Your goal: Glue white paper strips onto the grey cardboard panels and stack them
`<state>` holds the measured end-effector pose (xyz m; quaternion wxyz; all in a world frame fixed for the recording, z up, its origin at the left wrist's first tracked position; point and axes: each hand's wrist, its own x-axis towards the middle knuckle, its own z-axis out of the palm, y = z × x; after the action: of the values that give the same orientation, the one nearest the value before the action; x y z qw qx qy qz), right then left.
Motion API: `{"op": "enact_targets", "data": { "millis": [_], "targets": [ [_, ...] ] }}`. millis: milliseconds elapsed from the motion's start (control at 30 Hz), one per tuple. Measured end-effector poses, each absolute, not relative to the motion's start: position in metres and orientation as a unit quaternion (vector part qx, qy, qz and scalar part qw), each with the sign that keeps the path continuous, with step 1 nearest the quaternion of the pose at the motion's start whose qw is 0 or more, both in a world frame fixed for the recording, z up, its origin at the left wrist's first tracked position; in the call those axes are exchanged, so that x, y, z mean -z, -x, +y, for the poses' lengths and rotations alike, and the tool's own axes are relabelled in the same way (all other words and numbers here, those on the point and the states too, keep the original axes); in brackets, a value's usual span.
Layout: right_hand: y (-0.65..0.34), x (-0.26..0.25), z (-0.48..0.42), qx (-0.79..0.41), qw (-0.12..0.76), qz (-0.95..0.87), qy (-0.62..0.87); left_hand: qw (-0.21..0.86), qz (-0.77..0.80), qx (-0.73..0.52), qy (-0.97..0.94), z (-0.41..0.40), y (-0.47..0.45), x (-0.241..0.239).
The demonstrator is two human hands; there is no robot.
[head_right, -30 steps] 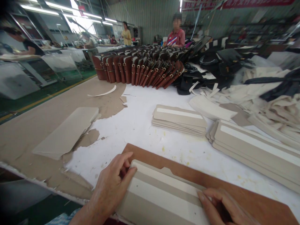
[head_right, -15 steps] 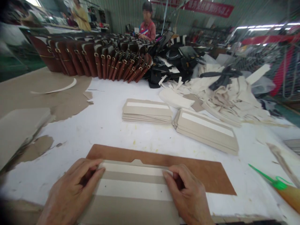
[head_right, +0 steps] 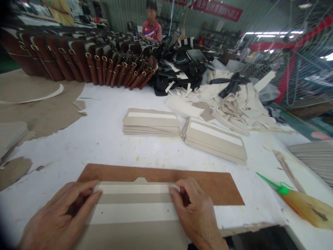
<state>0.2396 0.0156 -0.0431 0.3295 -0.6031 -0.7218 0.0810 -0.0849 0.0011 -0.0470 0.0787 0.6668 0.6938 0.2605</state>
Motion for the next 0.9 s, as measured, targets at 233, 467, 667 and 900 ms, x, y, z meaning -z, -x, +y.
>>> {"op": "enact_targets", "data": {
  "millis": [233, 467, 667, 900],
  "targets": [
    [-0.238, 0.045, 0.014, -0.063, 0.323, -0.716, 0.615, 0.096, 0.714, -0.261, -0.643, -0.003, 0.08, 0.047],
    [-0.238, 0.043, 0.014, -0.092, 0.32, -0.728, 0.6, 0.114, 0.693, -0.276, -0.656, -0.001, 0.084, 0.052],
    [-0.239, 0.046, 0.014, -0.1, 0.33, -0.728, 0.593, 0.075, 0.665, -0.272, -0.691, 0.001, 0.084, 0.046],
    [-0.239, 0.045, 0.013, -0.117, 0.29, -0.728, 0.61, 0.078, 0.661, -0.259, -0.7, 0.001, 0.081, 0.037]
  ]
}}
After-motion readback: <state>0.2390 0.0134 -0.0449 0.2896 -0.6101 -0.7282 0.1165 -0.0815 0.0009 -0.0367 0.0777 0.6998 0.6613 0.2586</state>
